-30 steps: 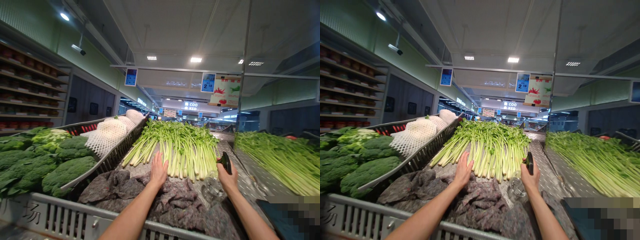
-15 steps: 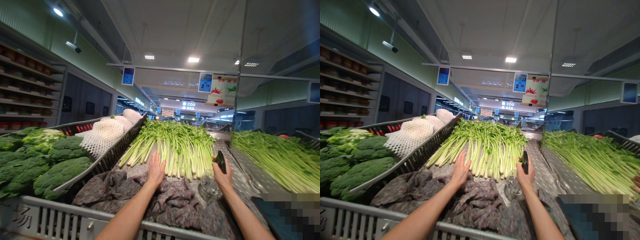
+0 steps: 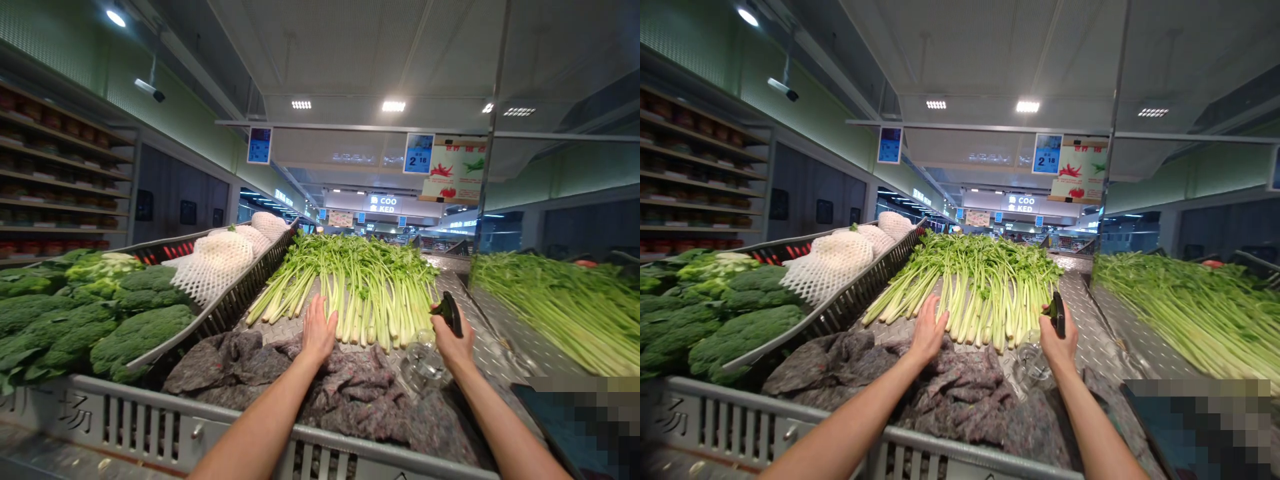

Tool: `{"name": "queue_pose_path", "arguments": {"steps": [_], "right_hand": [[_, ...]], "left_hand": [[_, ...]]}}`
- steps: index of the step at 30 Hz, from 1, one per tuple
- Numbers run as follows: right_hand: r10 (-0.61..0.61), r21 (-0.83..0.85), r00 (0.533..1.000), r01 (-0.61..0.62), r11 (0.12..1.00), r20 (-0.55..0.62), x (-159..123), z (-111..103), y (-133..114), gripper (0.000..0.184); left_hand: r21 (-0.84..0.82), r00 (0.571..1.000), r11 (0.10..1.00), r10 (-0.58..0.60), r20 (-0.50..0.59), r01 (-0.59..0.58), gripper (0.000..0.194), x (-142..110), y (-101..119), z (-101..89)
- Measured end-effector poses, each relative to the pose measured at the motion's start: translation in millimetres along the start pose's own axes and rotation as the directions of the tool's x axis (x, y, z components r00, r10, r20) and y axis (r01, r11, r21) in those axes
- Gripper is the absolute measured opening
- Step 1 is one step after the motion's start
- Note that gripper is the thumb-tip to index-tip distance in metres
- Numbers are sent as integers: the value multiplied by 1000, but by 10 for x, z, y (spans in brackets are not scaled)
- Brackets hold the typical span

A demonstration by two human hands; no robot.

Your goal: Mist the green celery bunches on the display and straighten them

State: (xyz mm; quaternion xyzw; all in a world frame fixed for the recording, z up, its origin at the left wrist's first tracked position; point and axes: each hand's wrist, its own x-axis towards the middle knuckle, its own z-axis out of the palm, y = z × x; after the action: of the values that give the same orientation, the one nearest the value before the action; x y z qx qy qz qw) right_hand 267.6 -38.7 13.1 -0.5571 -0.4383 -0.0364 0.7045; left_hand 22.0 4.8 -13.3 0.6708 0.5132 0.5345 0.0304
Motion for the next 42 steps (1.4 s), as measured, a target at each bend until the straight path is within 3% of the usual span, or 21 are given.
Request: {"name": "queue_pose_path", "arguments": {"steps": [7,12,26,31,42], "right_hand": [[-46,-12,997,47,999,63,-25,3,-14,35],[-15,-37,999,17,999,34,-31,14,36,51],[-38,44,998,36,998,53,-62,25,-76,59],[-130,49,985,126,991,112,-129,33,-194,57],[-56,52,998,55,997,22,-59,57,-36,60]], "left_hand": [[-3,999,999,40,-26,-40,48,34,-20,-3],[44,999,998,49,-4,-49,50,37,21,-56],[143,946,937,323,-17,-318,46,78,101,-9],[137,938,932,343,-44,-335,45,83,68,0],[108,934,931,355,-39,-349,45,39,94,-13]]}}
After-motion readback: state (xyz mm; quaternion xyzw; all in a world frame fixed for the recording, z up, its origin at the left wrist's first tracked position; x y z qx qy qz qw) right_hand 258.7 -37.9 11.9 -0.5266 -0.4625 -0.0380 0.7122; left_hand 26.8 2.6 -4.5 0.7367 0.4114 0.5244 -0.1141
